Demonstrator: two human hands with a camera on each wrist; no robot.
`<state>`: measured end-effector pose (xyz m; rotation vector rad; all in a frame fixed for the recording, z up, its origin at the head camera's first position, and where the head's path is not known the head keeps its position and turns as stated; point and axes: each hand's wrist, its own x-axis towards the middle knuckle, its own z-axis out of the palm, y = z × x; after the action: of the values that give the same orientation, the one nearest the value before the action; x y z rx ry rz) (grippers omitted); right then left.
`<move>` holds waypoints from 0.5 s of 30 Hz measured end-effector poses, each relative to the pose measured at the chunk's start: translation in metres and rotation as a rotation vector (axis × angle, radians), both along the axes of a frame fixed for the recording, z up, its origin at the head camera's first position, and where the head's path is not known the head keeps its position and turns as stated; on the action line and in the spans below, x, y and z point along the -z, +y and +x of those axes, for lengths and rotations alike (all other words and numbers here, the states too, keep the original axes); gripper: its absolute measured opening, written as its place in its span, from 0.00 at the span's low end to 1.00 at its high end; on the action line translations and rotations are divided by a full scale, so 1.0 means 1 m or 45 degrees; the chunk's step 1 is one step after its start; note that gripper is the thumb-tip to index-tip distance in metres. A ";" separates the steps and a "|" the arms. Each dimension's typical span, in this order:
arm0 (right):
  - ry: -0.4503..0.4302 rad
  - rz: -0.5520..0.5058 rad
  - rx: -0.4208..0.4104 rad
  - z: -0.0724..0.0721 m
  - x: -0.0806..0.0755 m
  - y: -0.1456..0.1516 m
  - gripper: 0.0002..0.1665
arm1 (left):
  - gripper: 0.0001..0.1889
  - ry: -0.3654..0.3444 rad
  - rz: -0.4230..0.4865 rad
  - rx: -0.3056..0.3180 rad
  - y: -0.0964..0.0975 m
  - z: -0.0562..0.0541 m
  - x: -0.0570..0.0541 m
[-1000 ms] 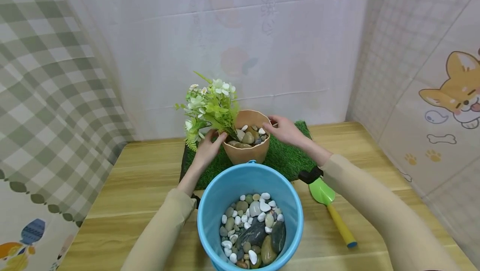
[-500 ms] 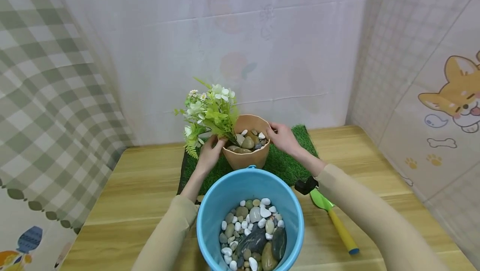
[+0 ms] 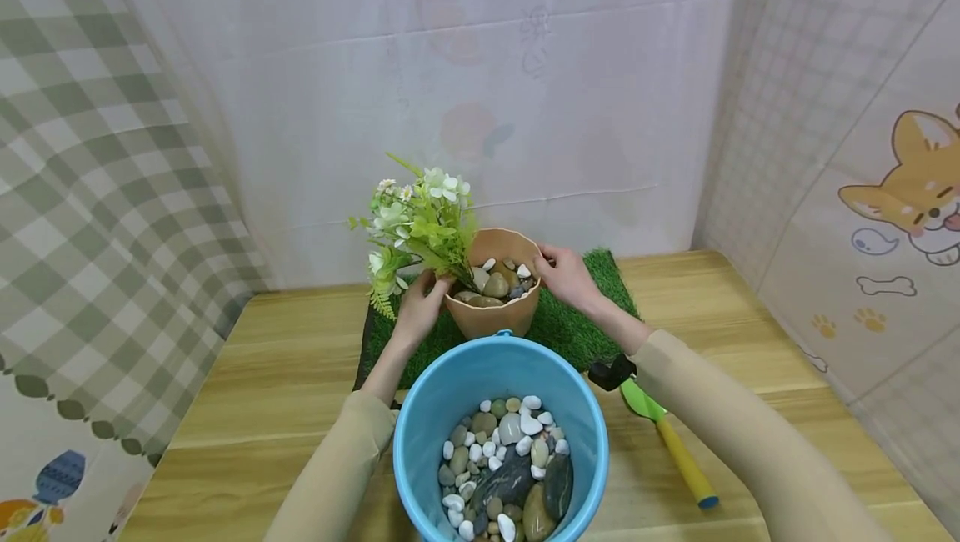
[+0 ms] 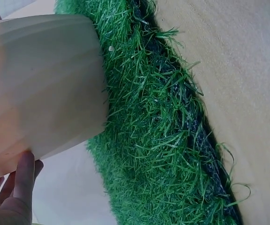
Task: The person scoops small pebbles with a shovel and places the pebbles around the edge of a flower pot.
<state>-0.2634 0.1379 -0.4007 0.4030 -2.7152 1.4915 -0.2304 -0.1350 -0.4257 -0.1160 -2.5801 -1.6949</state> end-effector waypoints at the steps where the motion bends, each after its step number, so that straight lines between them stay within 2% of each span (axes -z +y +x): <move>1: -0.002 0.000 -0.004 0.000 0.000 0.001 0.29 | 0.24 0.006 -0.011 -0.005 0.001 0.000 0.000; 5: -0.017 0.019 -0.021 0.000 0.000 0.003 0.29 | 0.22 0.007 -0.036 -0.024 0.003 0.001 0.001; 7: -0.031 0.051 -0.034 0.000 -0.004 0.003 0.28 | 0.22 -0.032 -0.014 -0.024 0.004 0.002 -0.001; 12: -0.068 0.153 -0.098 -0.002 -0.022 0.002 0.26 | 0.20 -0.153 0.071 -0.038 0.007 0.002 -0.014; 15: -0.105 0.189 -0.121 -0.004 -0.033 -0.001 0.25 | 0.19 -0.170 0.075 -0.059 0.007 0.001 -0.018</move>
<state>-0.2676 0.1370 -0.3673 0.4923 -2.9221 1.3601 -0.2295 -0.1281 -0.4081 0.0613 -2.5992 -1.8196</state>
